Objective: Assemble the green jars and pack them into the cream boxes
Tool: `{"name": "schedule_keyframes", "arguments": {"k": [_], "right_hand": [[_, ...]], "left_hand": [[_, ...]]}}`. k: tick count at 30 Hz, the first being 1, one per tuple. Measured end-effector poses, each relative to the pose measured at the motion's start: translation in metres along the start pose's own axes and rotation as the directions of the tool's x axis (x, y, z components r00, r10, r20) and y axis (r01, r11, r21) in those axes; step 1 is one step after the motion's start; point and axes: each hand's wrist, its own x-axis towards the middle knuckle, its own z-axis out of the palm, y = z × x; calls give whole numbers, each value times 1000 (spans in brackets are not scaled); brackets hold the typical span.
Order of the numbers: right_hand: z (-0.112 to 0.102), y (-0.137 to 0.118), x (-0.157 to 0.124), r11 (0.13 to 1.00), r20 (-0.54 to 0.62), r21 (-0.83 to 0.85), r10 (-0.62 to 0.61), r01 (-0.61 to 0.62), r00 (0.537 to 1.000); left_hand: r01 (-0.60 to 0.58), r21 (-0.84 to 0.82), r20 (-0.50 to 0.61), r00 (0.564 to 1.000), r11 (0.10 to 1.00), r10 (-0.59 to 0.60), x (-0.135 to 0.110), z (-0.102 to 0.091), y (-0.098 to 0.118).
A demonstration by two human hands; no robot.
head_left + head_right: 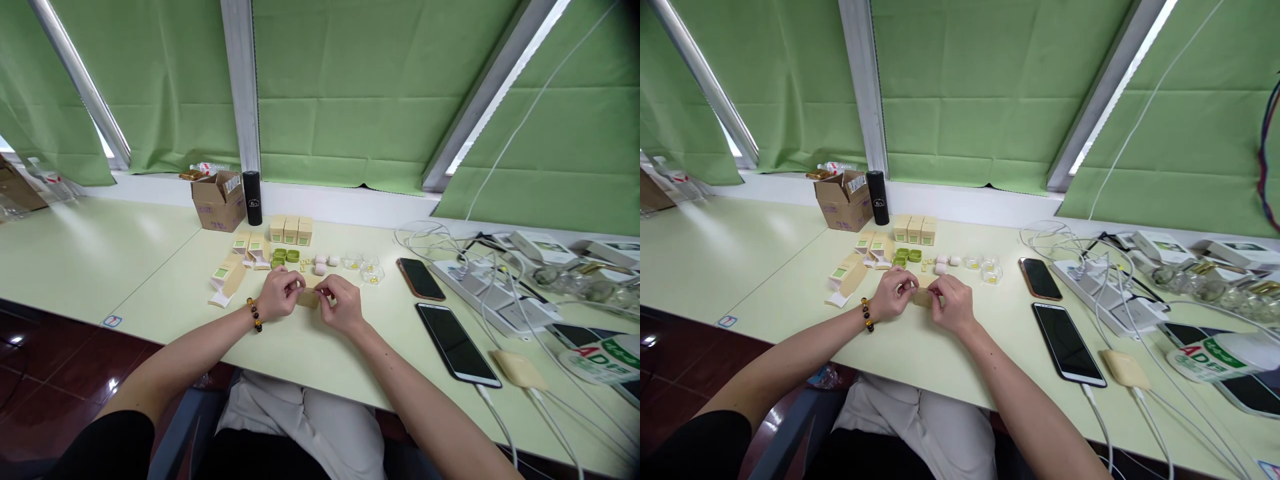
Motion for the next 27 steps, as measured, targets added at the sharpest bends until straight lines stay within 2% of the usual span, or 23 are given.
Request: {"name": "schedule_keyframes", "arguments": {"k": [11,16,21,24,27], "right_hand": [[-2,1,1,1000,48,26,-5,3,999],[-3,3,0,999,74,34,-5,2,997],[-9,6,1,1000,146,4,-22,22,989],[-12,11,2,998,173,-28,-46,52,984],[-12,17,4,990,137,-142,-2,22,991]], "left_hand": [[2,0,63,998,1000,-2,1,-3,3],[12,-21,41,999,1000,-11,1,-3,5],[149,-28,-18,989,988,-149,3,-1,3],[256,37,-17,967,966,-255,6,-1,-1],[284,99,-44,959,954,-281,7,-1,-2]]}}
